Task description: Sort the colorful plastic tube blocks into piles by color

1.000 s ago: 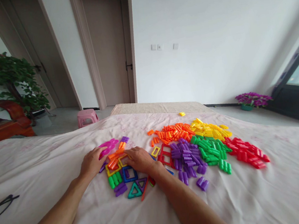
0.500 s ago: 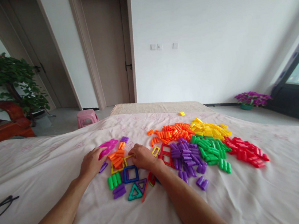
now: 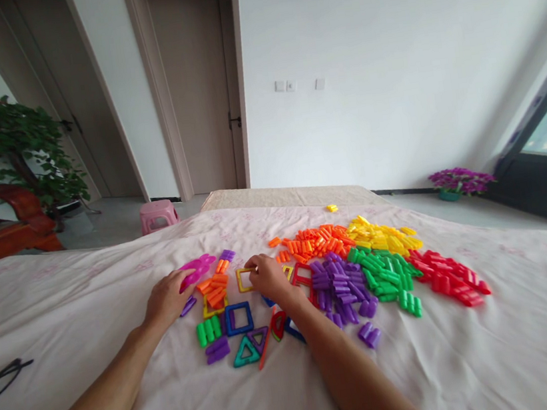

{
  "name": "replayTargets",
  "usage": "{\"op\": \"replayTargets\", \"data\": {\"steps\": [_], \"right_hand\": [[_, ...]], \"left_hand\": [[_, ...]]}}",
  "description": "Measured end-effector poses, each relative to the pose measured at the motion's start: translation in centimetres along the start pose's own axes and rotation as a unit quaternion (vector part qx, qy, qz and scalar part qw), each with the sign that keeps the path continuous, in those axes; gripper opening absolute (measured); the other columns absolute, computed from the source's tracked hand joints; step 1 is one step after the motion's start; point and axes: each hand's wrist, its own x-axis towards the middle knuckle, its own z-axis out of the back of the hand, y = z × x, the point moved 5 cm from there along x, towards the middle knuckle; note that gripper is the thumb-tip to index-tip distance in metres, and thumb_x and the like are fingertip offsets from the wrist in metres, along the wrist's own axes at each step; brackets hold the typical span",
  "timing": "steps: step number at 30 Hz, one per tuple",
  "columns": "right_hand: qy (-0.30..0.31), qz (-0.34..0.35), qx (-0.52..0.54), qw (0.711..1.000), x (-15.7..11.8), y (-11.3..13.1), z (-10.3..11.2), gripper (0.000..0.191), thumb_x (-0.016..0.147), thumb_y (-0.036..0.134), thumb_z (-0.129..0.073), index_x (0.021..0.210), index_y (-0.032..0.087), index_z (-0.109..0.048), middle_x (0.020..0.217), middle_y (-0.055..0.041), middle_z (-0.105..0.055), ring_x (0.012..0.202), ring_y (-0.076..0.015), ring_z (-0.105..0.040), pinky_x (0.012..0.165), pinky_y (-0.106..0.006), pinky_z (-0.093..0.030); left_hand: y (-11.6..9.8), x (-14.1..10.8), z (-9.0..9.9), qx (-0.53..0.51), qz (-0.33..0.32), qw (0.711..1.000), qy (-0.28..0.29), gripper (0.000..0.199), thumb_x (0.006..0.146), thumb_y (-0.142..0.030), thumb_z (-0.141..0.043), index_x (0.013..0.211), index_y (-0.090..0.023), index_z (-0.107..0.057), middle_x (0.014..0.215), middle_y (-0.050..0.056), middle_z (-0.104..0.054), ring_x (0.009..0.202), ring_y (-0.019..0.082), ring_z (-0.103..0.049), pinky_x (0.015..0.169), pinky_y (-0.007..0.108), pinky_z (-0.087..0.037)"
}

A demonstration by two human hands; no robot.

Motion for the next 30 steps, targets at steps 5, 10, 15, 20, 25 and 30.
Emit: {"op": "replayTargets", "data": {"steps": [5, 10, 15, 20, 25, 30], "right_hand": [[0.012, -0.117, 0.238, 0.964, 0.5, -0.9, 0.2, 0.022, 0.068, 0.01, -0.057, 0.086, 0.014, -0.07, 0.073, -0.0022, -0.068, 0.066, -0.015, -0.063, 0.065, -0.026, -0.049], [0.045, -0.184, 0.444, 0.876, 0.1, -1.4, -1.2, 0.014, 0.062, 0.017, -0.067, 0.076, 0.015, -0.064, 0.066, 0.0004, -0.066, 0.06, -0.0132, -0.063, 0.061, -0.025, -0.052], [0.004, -0.193, 0.42, 0.887, 0.5, -3.1, -0.8, 0.016, 0.066, 0.023, -0.07, 0.078, 0.014, -0.066, 0.069, -0.0021, -0.068, 0.06, -0.0132, -0.063, 0.06, -0.024, -0.052], [-0.149, -0.131, 0.194, 0.961, 0.9, -4.4, 1.9, 0.021, 0.074, 0.029, -0.067, 0.088, 0.014, -0.071, 0.079, -0.0041, -0.069, 0.074, -0.0175, -0.064, 0.073, -0.031, -0.052], [-0.036, -0.064, -0.024, 0.997, 0.4, -3.0, 1.6, 0.016, 0.076, 0.027, -0.07, 0.087, 0.017, -0.076, 0.087, -0.0054, -0.073, 0.083, -0.0192, -0.064, 0.073, -0.027, -0.047], [0.083, -0.016, -0.097, 0.992, -0.2, -1.1, 0.7, 0.025, 0.073, 0.035, -0.077, 0.094, 0.022, -0.078, 0.092, -0.0043, -0.075, 0.086, -0.0209, -0.065, 0.068, -0.025, -0.043]], "left_hand": [[0.1, 0.0, -0.1, -0.001, 0.003, 1.0, 0.003, 0.034, 0.088, -0.028, -0.056, 0.12, -0.022, -0.066, 0.122, 0.008, -0.071, 0.111, 0.022, -0.066, 0.099, 0.034, -0.047], [0.3, 0.1, -0.3, -0.012, 0.009, 1.0, 0.009, 0.035, 0.089, -0.03, -0.056, 0.122, -0.022, -0.065, 0.126, 0.007, -0.069, 0.114, 0.022, -0.065, 0.1, 0.034, -0.046], [0.3, 0.1, -0.3, 0.0, 0.005, 1.0, 0.008, 0.034, 0.089, -0.03, -0.055, 0.121, -0.025, -0.065, 0.126, 0.006, -0.07, 0.113, 0.02, -0.065, 0.099, 0.031, -0.046], [0.3, 0.1, -0.3, 0.002, 0.005, 1.0, 0.007, 0.034, 0.09, -0.029, -0.054, 0.121, -0.023, -0.065, 0.125, 0.006, -0.07, 0.113, 0.02, -0.065, 0.099, 0.032, -0.046], [0.3, 0.0, -0.3, -0.003, 0.005, 1.0, 0.005, 0.034, 0.089, -0.029, -0.055, 0.121, -0.023, -0.065, 0.125, 0.006, -0.07, 0.113, 0.021, -0.065, 0.1, 0.032, -0.046], [0.3, 0.1, -0.2, -0.01, 0.005, 1.0, -0.001, 0.034, 0.088, -0.028, -0.056, 0.119, -0.024, -0.066, 0.123, 0.006, -0.071, 0.112, 0.021, -0.066, 0.098, 0.032, -0.047]]}}
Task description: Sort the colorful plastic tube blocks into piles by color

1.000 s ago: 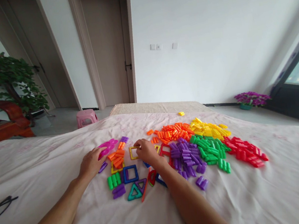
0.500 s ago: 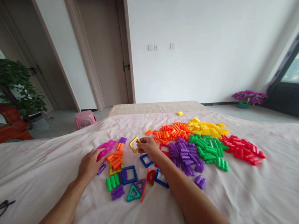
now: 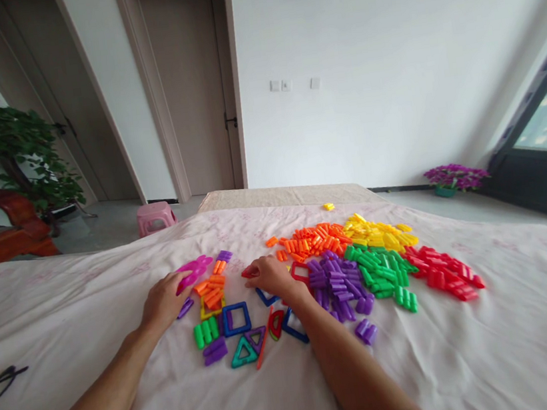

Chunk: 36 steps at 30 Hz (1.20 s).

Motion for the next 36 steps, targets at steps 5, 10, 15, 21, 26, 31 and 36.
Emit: {"op": "replayTargets", "data": {"steps": [5, 10, 15, 21, 26, 31, 36], "right_hand": [[0.002, 0.046, -0.071, 0.996, -0.3, 1.0, 0.0, 0.015, 0.079, 0.025, -0.069, 0.09, 0.022, -0.078, 0.094, -0.007, -0.075, 0.097, -0.0237, -0.063, 0.079, -0.028, -0.045], [-0.039, 0.068, -0.07, 0.994, -0.5, 1.8, 0.1, 0.02, 0.083, 0.013, -0.062, 0.095, 0.019, -0.077, 0.1, -0.01, -0.073, 0.107, -0.0231, -0.059, 0.09, -0.03, -0.044], [-0.011, 0.099, -0.009, 0.995, -0.9, 4.0, -1.0, 0.019, 0.088, 0.018, -0.06, 0.095, 0.021, -0.077, 0.098, -0.006, -0.074, 0.098, -0.0189, -0.063, 0.088, -0.027, -0.044], [0.022, 0.084, -0.019, 0.996, -1.4, 5.3, -2.7, 0.028, 0.086, 0.029, -0.066, 0.111, 0.019, -0.074, 0.106, -0.0094, -0.072, 0.103, -0.022, -0.064, 0.088, -0.029, -0.045], [0.004, 0.122, -0.009, 0.992, -1.5, 5.8, -2.6, 0.042, 0.087, 0.031, -0.068, 0.129, 0.021, -0.066, 0.121, -0.0098, -0.068, 0.112, -0.0221, -0.061, 0.098, -0.031, -0.043], [-0.001, 0.142, -0.002, 0.99, -1.4, 6.3, -2.7, 0.031, 0.094, 0.03, -0.061, 0.123, 0.022, -0.069, 0.115, -0.0086, -0.07, 0.109, -0.0211, -0.062, 0.098, -0.032, -0.042], [-0.011, 0.154, 0.03, 0.988, -1.4, 6.9, -2.9, 0.038, 0.092, 0.035, -0.064, 0.128, 0.022, -0.067, 0.12, -0.0089, -0.068, 0.108, -0.0207, -0.063, 0.095, -0.03, -0.044]], "left_hand": [[-0.1, 0.0, 0.1, -0.001, 0.003, 1.0, -0.002, 0.032, 0.088, -0.028, -0.056, 0.118, -0.025, -0.067, 0.122, 0.006, -0.072, 0.112, 0.02, -0.066, 0.098, 0.031, -0.046], [-0.1, -0.1, 0.1, 0.0, 0.001, 1.0, 0.0, 0.033, 0.089, -0.029, -0.055, 0.12, -0.023, -0.066, 0.122, 0.007, -0.071, 0.11, 0.02, -0.066, 0.098, 0.031, -0.047], [0.1, 0.0, -0.1, 0.008, 0.002, 1.0, 0.01, 0.034, 0.089, -0.029, -0.055, 0.121, -0.024, -0.066, 0.122, 0.007, -0.071, 0.111, 0.02, -0.065, 0.099, 0.032, -0.046], [0.3, 0.0, -0.3, 0.008, 0.008, 1.0, 0.011, 0.034, 0.089, -0.03, -0.057, 0.121, -0.025, -0.066, 0.124, 0.006, -0.071, 0.112, 0.02, -0.064, 0.099, 0.031, -0.045], [0.2, 0.0, -0.3, 0.015, 0.002, 1.0, 0.011, 0.034, 0.089, -0.03, -0.056, 0.121, -0.025, -0.066, 0.122, 0.007, -0.071, 0.11, 0.02, -0.065, 0.098, 0.031, -0.046], [0.0, 0.0, 0.0, 0.015, 0.003, 1.0, 0.007, 0.034, 0.089, -0.029, -0.057, 0.121, -0.024, -0.066, 0.123, 0.006, -0.071, 0.112, 0.02, -0.065, 0.098, 0.031, -0.046], [-0.2, -0.1, 0.1, 0.009, 0.005, 1.0, 0.011, 0.034, 0.088, -0.028, -0.057, 0.121, -0.025, -0.065, 0.126, 0.006, -0.07, 0.115, 0.02, -0.064, 0.1, 0.031, -0.045]]}}
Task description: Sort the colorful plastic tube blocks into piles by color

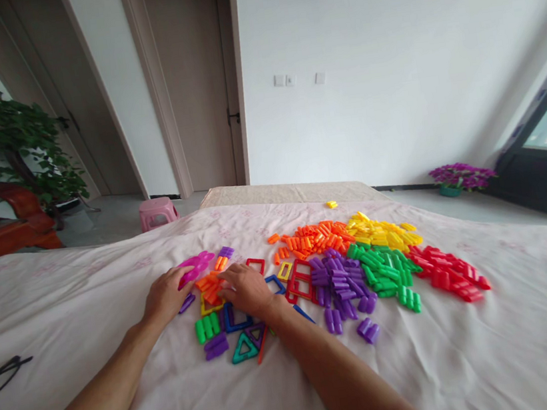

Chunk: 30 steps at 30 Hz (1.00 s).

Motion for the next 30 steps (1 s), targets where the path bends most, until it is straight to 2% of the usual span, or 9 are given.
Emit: {"op": "replayTargets", "data": {"steps": [8, 13, 18, 23, 27, 30], "right_hand": [[0.032, 0.017, 0.013, 0.999, 0.5, 0.0, -0.8, 0.037, 0.091, 0.034, -0.066, 0.128, 0.028, -0.068, 0.11, -0.0057, -0.069, 0.101, -0.0196, -0.064, 0.091, -0.028, -0.046], [0.041, 0.009, 0.036, 0.998, 0.9, 0.2, -0.8, 0.027, 0.086, 0.026, -0.07, 0.113, 0.023, -0.072, 0.102, -0.0052, -0.071, 0.098, -0.0193, -0.065, 0.087, -0.027, -0.047], [0.019, -0.033, 0.08, 0.996, 1.1, -0.1, -0.9, 0.022, 0.077, 0.02, -0.075, 0.099, 0.019, -0.07, 0.096, -0.0039, -0.071, 0.086, -0.0164, -0.065, 0.074, -0.023, -0.046], [-0.019, -0.076, 0.128, 0.989, 0.9, -1.8, -1.0, 0.021, 0.075, 0.01, -0.066, 0.093, 0.019, -0.069, 0.086, -0.0008, -0.073, 0.078, -0.0148, -0.067, 0.068, -0.022, -0.045], [-0.058, -0.104, 0.204, 0.972, 0.7, -3.8, -1.6, 0.017, 0.075, 0.013, -0.067, 0.09, 0.019, -0.069, 0.081, -0.0002, -0.073, 0.074, -0.0147, -0.067, 0.064, -0.022, -0.047], [-0.116, -0.159, 0.317, 0.928, 0.8, -5.5, -1.4, 0.014, 0.072, 0.02, -0.071, 0.086, 0.019, -0.067, 0.076, 0.0007, -0.071, 0.07, -0.0145, -0.066, 0.061, -0.022, -0.048]], "left_hand": [[0.0, 0.0, 0.1, 0.008, 0.004, 1.0, 0.008, 0.036, 0.088, -0.029, -0.057, 0.123, -0.022, -0.065, 0.126, 0.007, -0.069, 0.113, 0.022, -0.064, 0.098, 0.033, -0.046], [0.1, 0.1, -0.1, 0.015, 0.002, 1.0, 0.009, 0.035, 0.089, -0.028, -0.056, 0.122, -0.022, -0.065, 0.125, 0.006, -0.07, 0.111, 0.021, -0.065, 0.098, 0.032, -0.046], [0.3, 0.1, -0.3, 0.009, 0.003, 1.0, 0.006, 0.036, 0.089, -0.031, -0.055, 0.123, -0.023, -0.064, 0.127, 0.006, -0.069, 0.111, 0.022, -0.065, 0.098, 0.033, -0.047], [0.4, 0.1, -0.4, 0.009, 0.002, 1.0, 0.007, 0.036, 0.089, -0.03, -0.056, 0.123, -0.023, -0.065, 0.126, 0.006, -0.07, 0.113, 0.022, -0.064, 0.099, 0.033, -0.046], [0.4, 0.1, -0.5, 0.01, -0.005, 1.0, 0.005, 0.036, 0.089, -0.029, -0.055, 0.123, -0.021, -0.065, 0.125, 0.007, -0.07, 0.112, 0.022, -0.065, 0.098, 0.033, -0.047], [0.4, 0.0, -0.4, 0.011, -0.007, 1.0, -0.001, 0.037, 0.089, -0.029, -0.056, 0.124, -0.021, -0.065, 0.124, 0.007, -0.07, 0.113, 0.021, -0.065, 0.098, 0.032, -0.046]]}}
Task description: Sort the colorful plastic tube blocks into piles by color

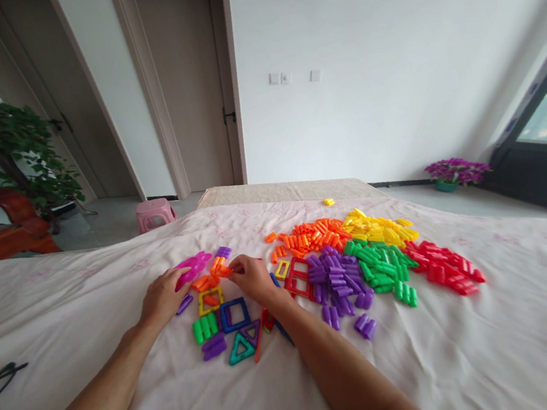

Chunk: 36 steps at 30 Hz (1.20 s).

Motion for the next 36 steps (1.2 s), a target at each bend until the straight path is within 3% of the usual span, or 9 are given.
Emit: {"op": "replayTargets", "data": {"steps": [3, 7, 10, 15, 19, 21, 25, 28, 36], "right_hand": [[-0.09, -0.058, 0.182, 0.977, 0.8, -0.2, 2.0, 0.024, 0.066, 0.029, -0.078, 0.082, 0.018, -0.064, 0.069, 0.0019, -0.068, 0.061, -0.0123, -0.063, 0.058, -0.022, -0.05], [-0.228, -0.109, 0.39, 0.885, 1.1, -0.1, 5.4, 0.028, 0.064, 0.029, -0.081, 0.081, 0.018, -0.061, 0.078, -0.0009, -0.071, 0.061, -0.0093, -0.062, 0.056, -0.019, -0.051], [-0.274, -0.161, 0.441, 0.839, 0.6, -0.7, 6.2, 0.024, 0.065, 0.022, -0.078, 0.083, 0.019, -0.062, 0.08, -0.0013, -0.072, 0.059, -0.0075, -0.061, 0.052, -0.017, -0.049], [-0.176, -0.182, 0.343, 0.905, 0.3, -1.0, 3.7, 0.029, 0.067, 0.021, -0.076, 0.093, 0.017, -0.067, 0.078, -0.0018, -0.072, 0.055, -0.0083, -0.059, 0.047, -0.017, -0.043], [-0.11, -0.08, 0.149, 0.979, 0.3, 0.5, 1.7, 0.021, 0.075, 0.025, -0.069, 0.093, 0.016, -0.07, 0.079, -0.002, -0.071, 0.063, -0.0121, -0.062, 0.057, -0.023, -0.05], [-0.069, -0.003, 0.034, 0.997, -0.1, 1.8, 0.7, 0.022, 0.079, 0.025, -0.066, 0.099, 0.018, -0.072, 0.088, -0.0034, -0.073, 0.072, -0.0148, -0.065, 0.067, -0.028, -0.053], [0.035, 0.148, -0.127, 0.98, -1.5, 4.1, -1.4, 0.033, 0.086, 0.019, -0.062, 0.118, 0.023, -0.069, 0.125, -0.0074, -0.067, 0.108, -0.0204, -0.065, 0.094, -0.035, -0.052], [0.092, 0.182, -0.202, 0.958, -2.2, 4.7, -2.6, 0.038, 0.088, 0.02, -0.063, 0.126, 0.024, -0.066, 0.137, -0.0082, -0.061, 0.126, -0.0228, -0.057, 0.106, -0.037, -0.045], [0.113, 0.173, -0.245, 0.947, -2.4, 5.0, -3.0, 0.04, 0.088, 0.021, -0.064, 0.128, 0.023, -0.063, 0.132, -0.0076, -0.06, 0.118, -0.021, -0.06, 0.1, -0.032, -0.049]], "left_hand": [[-0.1, 0.0, 0.2, -0.002, -0.002, 1.0, -0.007, 0.036, 0.089, -0.029, -0.057, 0.122, -0.021, -0.066, 0.122, 0.007, -0.071, 0.111, 0.021, -0.065, 0.098, 0.031, -0.047], [-0.2, 0.0, 0.2, -0.007, 0.0, 1.0, -0.007, 0.035, 0.089, -0.03, -0.057, 0.122, -0.021, -0.066, 0.122, 0.007, -0.071, 0.11, 0.022, -0.066, 0.096, 0.032, -0.048], [-0.2, 0.0, 0.1, -0.011, -0.001, 1.0, -0.006, 0.035, 0.089, -0.03, -0.056, 0.122, -0.021, -0.066, 0.122, 0.007, -0.071, 0.111, 0.021, -0.066, 0.097, 0.032, -0.047], [-0.2, -0.1, 0.2, -0.008, -0.002, 1.0, -0.006, 0.035, 0.09, -0.03, -0.054, 0.121, -0.022, -0.066, 0.122, 0.007, -0.071, 0.112, 0.021, -0.065, 0.097, 0.032, -0.047], [-0.1, 0.0, 0.1, -0.002, 0.005, 1.0, 0.007, 0.037, 0.089, -0.029, -0.055, 0.124, -0.022, -0.065, 0.125, 0.008, -0.07, 0.113, 0.022, -0.064, 0.098, 0.033, -0.047], [0.0, 0.1, 0.0, -0.002, 0.008, 1.0, 0.013, 0.037, 0.089, -0.03, -0.056, 0.124, -0.023, -0.064, 0.126, 0.007, -0.07, 0.113, 0.022, -0.064, 0.098, 0.033, -0.046], [0.1, 0.1, -0.1, -0.01, 0.013, 1.0, 0.013, 0.037, 0.089, -0.031, -0.056, 0.124, -0.024, -0.064, 0.128, 0.005, -0.069, 0.114, 0.021, -0.064, 0.1, 0.032, -0.045], [-0.1, 0.0, 0.1, -0.01, 0.011, 1.0, 0.01, 0.037, 0.089, -0.029, -0.056, 0.124, -0.024, -0.065, 0.127, 0.006, -0.069, 0.114, 0.021, -0.064, 0.099, 0.032, -0.046], [-0.2, 0.0, 0.3, -0.003, 0.009, 1.0, 0.011, 0.036, 0.089, -0.03, -0.055, 0.124, -0.025, -0.064, 0.128, 0.005, -0.069, 0.114, 0.02, -0.064, 0.099, 0.031, -0.046]]}}
